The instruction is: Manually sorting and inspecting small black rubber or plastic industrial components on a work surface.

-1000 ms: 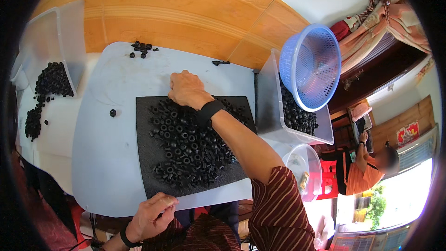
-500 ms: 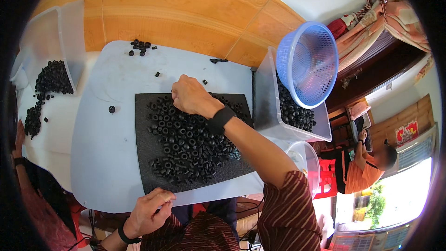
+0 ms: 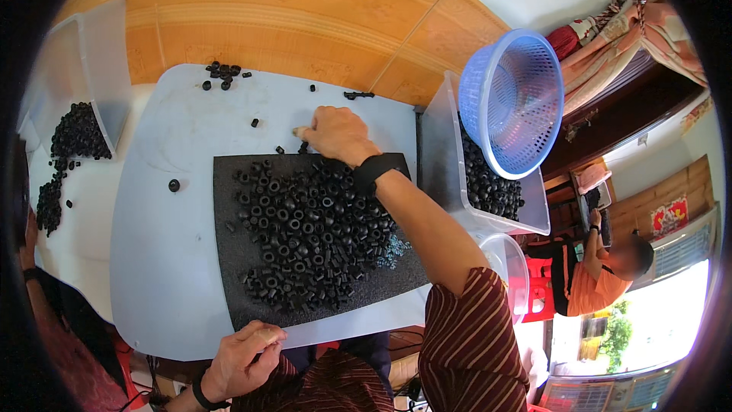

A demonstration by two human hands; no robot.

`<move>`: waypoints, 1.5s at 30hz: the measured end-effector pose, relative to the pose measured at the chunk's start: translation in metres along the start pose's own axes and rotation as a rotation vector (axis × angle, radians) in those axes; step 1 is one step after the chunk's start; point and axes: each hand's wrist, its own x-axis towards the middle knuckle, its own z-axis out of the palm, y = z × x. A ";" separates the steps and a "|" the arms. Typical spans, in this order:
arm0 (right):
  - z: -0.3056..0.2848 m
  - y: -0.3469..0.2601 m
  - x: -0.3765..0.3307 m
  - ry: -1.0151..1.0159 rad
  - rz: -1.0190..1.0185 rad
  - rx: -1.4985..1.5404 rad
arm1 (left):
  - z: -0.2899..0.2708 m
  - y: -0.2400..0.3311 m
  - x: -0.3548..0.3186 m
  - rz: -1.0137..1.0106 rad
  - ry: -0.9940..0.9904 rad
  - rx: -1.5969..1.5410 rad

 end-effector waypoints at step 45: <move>-0.013 0.037 0.005 0.093 -0.123 0.167 | -0.004 0.001 0.000 0.006 0.004 0.073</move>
